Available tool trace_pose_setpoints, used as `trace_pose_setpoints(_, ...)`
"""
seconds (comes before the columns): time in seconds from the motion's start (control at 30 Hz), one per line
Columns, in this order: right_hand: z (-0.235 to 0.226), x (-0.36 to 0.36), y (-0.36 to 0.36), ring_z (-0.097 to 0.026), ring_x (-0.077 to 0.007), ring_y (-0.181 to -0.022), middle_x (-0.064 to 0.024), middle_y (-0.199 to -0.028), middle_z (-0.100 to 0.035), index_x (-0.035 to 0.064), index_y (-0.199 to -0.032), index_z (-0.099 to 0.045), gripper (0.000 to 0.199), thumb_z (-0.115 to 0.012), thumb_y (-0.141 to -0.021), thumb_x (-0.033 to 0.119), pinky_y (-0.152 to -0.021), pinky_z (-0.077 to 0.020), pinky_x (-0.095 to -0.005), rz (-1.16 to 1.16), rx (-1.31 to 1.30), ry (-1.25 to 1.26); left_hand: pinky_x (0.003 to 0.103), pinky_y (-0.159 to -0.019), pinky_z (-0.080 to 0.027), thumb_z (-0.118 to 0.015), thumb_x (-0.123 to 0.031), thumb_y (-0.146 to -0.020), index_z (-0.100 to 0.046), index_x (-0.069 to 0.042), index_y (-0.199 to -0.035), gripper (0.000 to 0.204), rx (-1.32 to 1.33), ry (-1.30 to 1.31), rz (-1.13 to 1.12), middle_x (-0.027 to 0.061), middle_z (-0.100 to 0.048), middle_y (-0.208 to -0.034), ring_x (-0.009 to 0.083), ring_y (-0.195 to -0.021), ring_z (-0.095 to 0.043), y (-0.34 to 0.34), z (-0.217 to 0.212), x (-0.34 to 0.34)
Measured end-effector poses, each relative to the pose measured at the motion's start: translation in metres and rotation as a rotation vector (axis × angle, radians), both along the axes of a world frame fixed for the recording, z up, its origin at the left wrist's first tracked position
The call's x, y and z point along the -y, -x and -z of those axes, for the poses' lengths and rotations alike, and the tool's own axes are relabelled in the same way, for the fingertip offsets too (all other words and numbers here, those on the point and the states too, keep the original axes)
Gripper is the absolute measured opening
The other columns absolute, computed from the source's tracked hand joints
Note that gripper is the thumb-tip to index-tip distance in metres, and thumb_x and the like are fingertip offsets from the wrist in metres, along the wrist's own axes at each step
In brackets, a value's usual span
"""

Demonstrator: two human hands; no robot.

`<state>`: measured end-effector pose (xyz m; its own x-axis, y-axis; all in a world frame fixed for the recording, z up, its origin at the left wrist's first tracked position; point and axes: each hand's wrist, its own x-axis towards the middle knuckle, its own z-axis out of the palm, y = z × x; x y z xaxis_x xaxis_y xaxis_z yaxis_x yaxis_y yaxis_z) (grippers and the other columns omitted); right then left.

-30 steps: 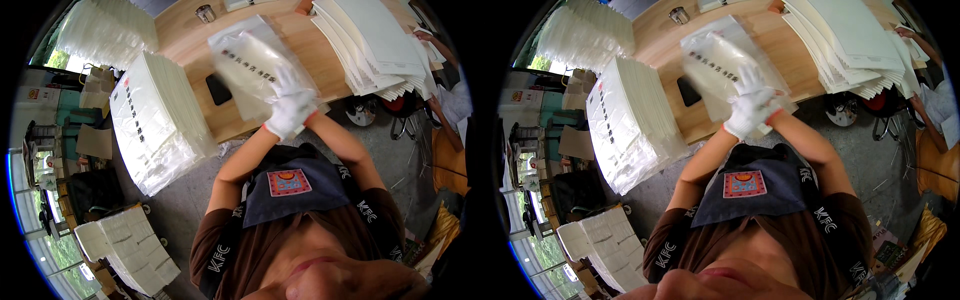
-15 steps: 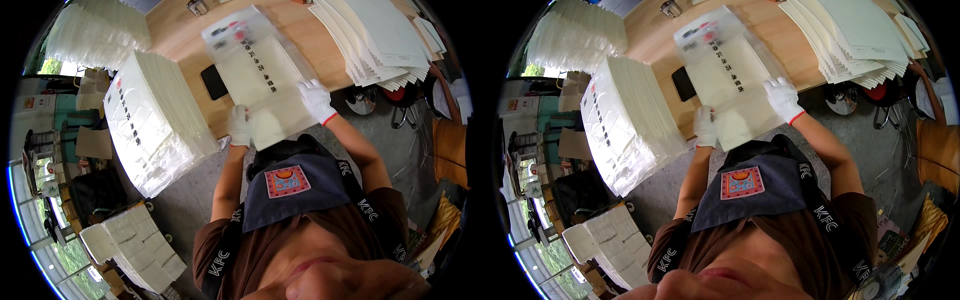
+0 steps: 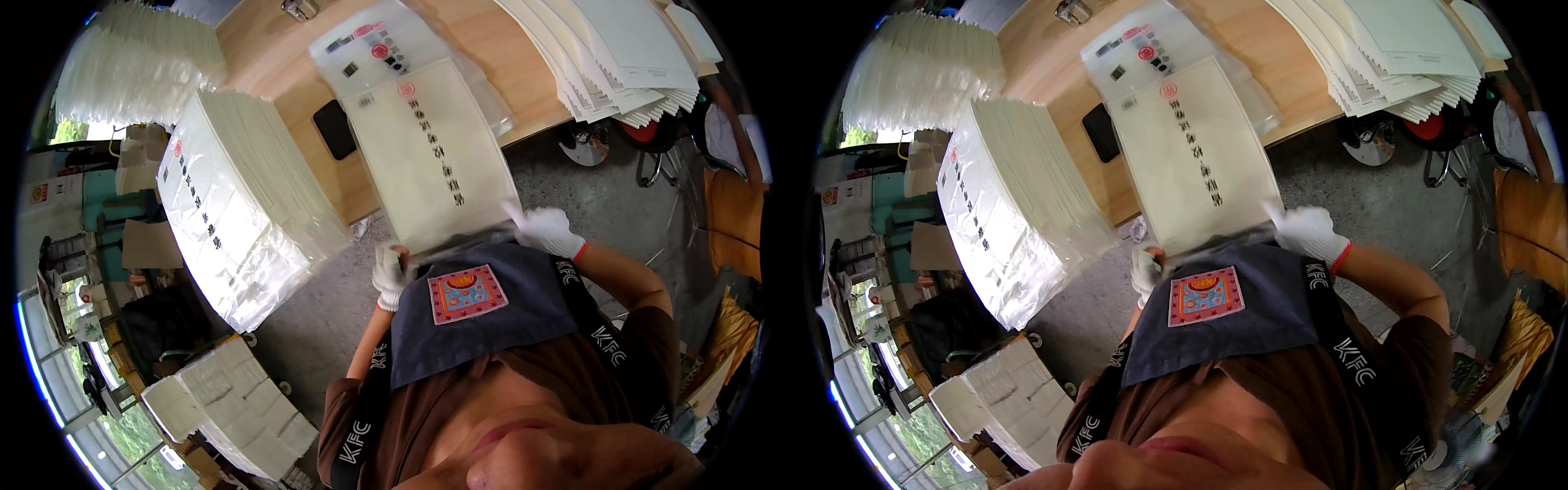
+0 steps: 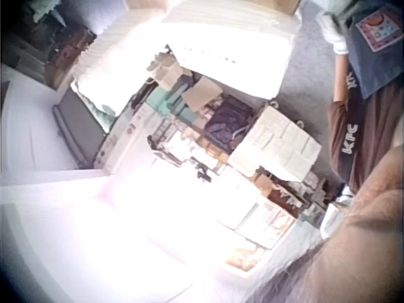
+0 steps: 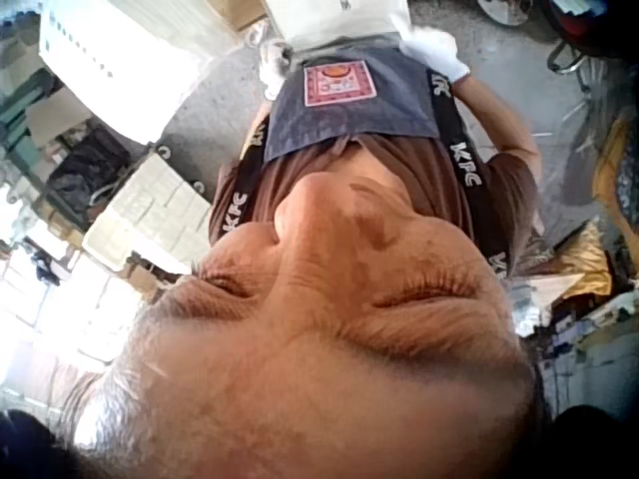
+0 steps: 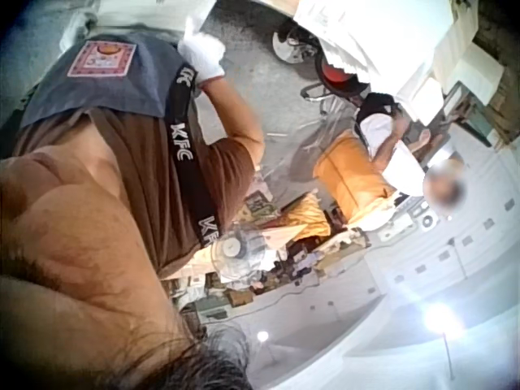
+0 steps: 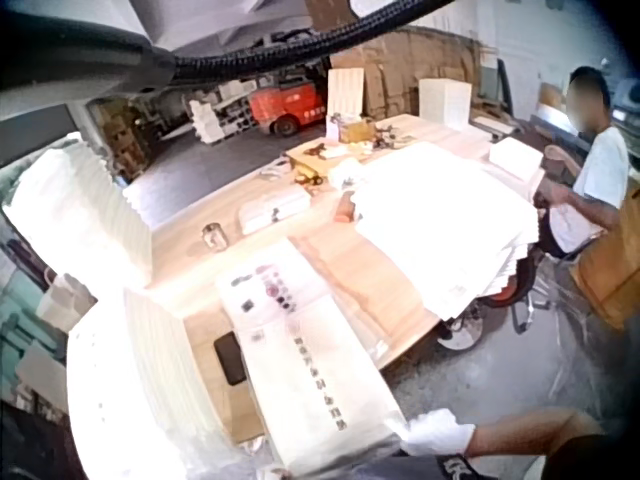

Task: The person repeatedly picks up stacks of white paper documents and inserts them into clear plastic sleeves. The person then places the filled sleeves on a growing pile on the table.

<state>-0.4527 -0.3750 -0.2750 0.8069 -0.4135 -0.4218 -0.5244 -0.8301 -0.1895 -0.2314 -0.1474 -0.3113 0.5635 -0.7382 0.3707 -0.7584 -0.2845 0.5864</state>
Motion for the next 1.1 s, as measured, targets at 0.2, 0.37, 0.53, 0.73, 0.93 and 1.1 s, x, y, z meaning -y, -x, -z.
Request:
trace_pose_setpoints(0.2,0.003,-0.011,0.003,-0.064,-0.0262,-0.054,-0.0097,-0.068,-0.065,0.0172,-0.126,-0.046,0.047,-0.054,-0.083,0.032,-0.044,-0.0480,-0.0407,-0.043,0.281,0.010,0.040,-0.051,-0.045,-0.062,-0.004,-0.075,-0.055,-0.009,-0.087,0.015,-0.214,-0.193,0.012,0.0100,-0.059,-0.086,0.0307,-0.064,-0.058,0.006,0.006,-0.023)
trace_pose_setpoints(0.37,0.005,0.039,-0.051,-0.061,-0.0281,-0.052,-0.0094,-0.060,-0.060,0.0157,-0.119,-0.055,0.040,-0.053,-0.080,0.017,-0.044,-0.0448,-0.0433,0.057,0.412,0.159,0.040,-0.059,-0.047,-0.060,-0.004,-0.078,-0.049,-0.003,-0.097,0.022,-0.166,-0.069,-0.037,0.0138,-0.055,-0.077,0.0349,-0.067,-0.057,-0.033,-0.004,0.052)
trace_pose_setpoints(0.53,0.029,0.033,0.005,-0.065,-0.0331,-0.063,-0.0148,-0.067,-0.064,0.0205,-0.117,-0.056,0.038,-0.049,-0.080,0.017,-0.053,-0.0487,-0.0477,0.158,0.057,-0.044,0.034,-0.064,-0.049,-0.054,-0.002,-0.083,-0.046,-0.003,-0.106,0.025,-0.226,-0.162,0.098,0.0089,-0.056,-0.079,0.0212,-0.074,-0.060,-0.031,0.068,-0.011)
trace_pose_setpoints(0.73,0.079,0.095,-0.011,-0.064,-0.0271,-0.079,-0.0118,-0.090,-0.067,0.0062,-0.106,-0.059,0.039,-0.045,-0.094,0.041,-0.070,-0.0487,-0.0372,0.567,0.470,-0.520,0.029,-0.074,-0.048,-0.048,-0.017,-0.094,-0.047,0.000,-0.120,0.031,-1.199,0.053,-0.161,0.0082,-0.059,-0.094,0.0133,-0.087,-0.056,-0.044,0.074,0.030)
trace_pose_setpoints(0.93,0.055,0.043,-0.101,-0.055,-0.0139,-0.105,-0.0056,-0.111,-0.062,0.0003,-0.126,-0.051,0.043,-0.053,-0.095,0.030,-0.085,-0.0463,-0.0287,0.811,0.700,-1.569,0.022,-0.066,-0.040,-0.051,-0.015,-0.094,-0.058,0.001,-0.101,0.019,-0.232,0.108,0.087,0.0015,-0.051,-0.078,0.0115,-0.075,-0.049,-0.041,-0.110,0.071)
trace_pose_setpoints(1.1,-0.011,0.000,-0.226,-0.055,-0.0083,-0.084,0.0006,-0.096,-0.061,0.0027,-0.115,-0.057,0.040,-0.060,-0.090,0.034,-0.071,-0.0477,-0.0249,0.458,0.751,-1.749,0.033,-0.079,-0.052,-0.053,-0.013,-0.092,-0.052,-0.001,-0.120,0.031,0.396,0.640,-0.227,0.0126,-0.059,-0.110,0.0211,-0.092,-0.060,-0.088,-0.168,-0.017)
